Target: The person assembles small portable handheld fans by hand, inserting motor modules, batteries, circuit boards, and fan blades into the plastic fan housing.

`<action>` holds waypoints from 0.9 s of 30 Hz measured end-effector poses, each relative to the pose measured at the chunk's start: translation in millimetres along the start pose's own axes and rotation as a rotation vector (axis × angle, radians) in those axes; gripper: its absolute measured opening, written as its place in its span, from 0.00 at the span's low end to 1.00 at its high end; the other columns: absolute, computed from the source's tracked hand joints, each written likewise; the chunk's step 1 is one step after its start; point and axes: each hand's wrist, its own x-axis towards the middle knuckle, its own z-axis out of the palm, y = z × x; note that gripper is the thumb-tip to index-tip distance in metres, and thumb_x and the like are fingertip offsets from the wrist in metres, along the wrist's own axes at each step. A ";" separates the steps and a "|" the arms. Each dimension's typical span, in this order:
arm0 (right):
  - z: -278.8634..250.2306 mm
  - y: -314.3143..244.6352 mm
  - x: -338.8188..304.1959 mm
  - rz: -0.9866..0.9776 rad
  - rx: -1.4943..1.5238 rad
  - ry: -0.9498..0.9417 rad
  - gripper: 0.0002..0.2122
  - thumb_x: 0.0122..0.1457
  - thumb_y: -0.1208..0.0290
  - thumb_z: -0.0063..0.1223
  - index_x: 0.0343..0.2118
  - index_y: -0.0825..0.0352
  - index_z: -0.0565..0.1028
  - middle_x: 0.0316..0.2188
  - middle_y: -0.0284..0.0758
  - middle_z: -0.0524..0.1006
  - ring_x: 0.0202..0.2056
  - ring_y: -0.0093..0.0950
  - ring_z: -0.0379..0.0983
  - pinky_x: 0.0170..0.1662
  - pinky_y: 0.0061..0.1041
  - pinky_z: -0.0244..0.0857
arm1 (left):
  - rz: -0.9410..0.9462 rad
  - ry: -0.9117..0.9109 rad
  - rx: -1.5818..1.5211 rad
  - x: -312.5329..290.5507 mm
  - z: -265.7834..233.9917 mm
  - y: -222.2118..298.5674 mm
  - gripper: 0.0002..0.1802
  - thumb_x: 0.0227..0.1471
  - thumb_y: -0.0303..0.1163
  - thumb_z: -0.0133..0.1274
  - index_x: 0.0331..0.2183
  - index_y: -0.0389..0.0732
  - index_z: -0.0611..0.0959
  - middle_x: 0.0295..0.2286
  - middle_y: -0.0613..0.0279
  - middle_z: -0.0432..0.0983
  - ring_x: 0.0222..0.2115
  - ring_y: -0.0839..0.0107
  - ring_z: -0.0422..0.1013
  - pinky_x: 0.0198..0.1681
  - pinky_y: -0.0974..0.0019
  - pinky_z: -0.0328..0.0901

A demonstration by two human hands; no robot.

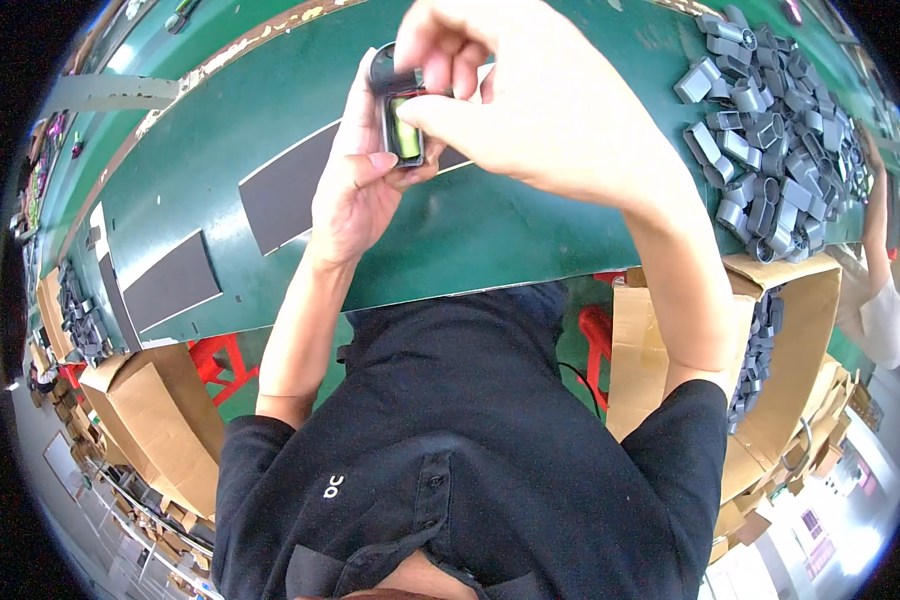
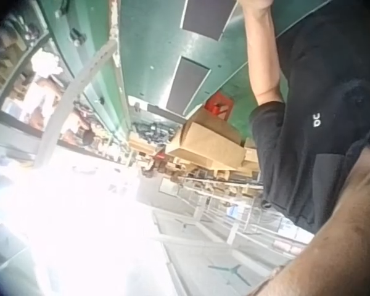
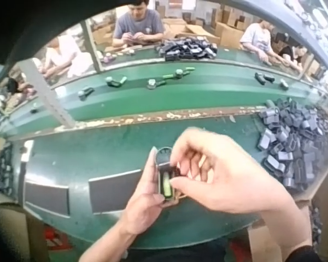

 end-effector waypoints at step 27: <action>7.5 -7.5 7.3 0.034 -0.278 0.090 0.18 0.52 0.79 0.57 0.45 0.71 0.66 0.25 0.41 0.74 0.30 0.42 0.75 0.34 0.36 0.67 | 0.109 0.082 0.427 -9.7 25.5 -7.7 0.39 0.68 0.26 0.36 0.72 0.42 0.39 0.55 0.62 0.65 0.39 0.79 0.65 0.44 0.72 0.67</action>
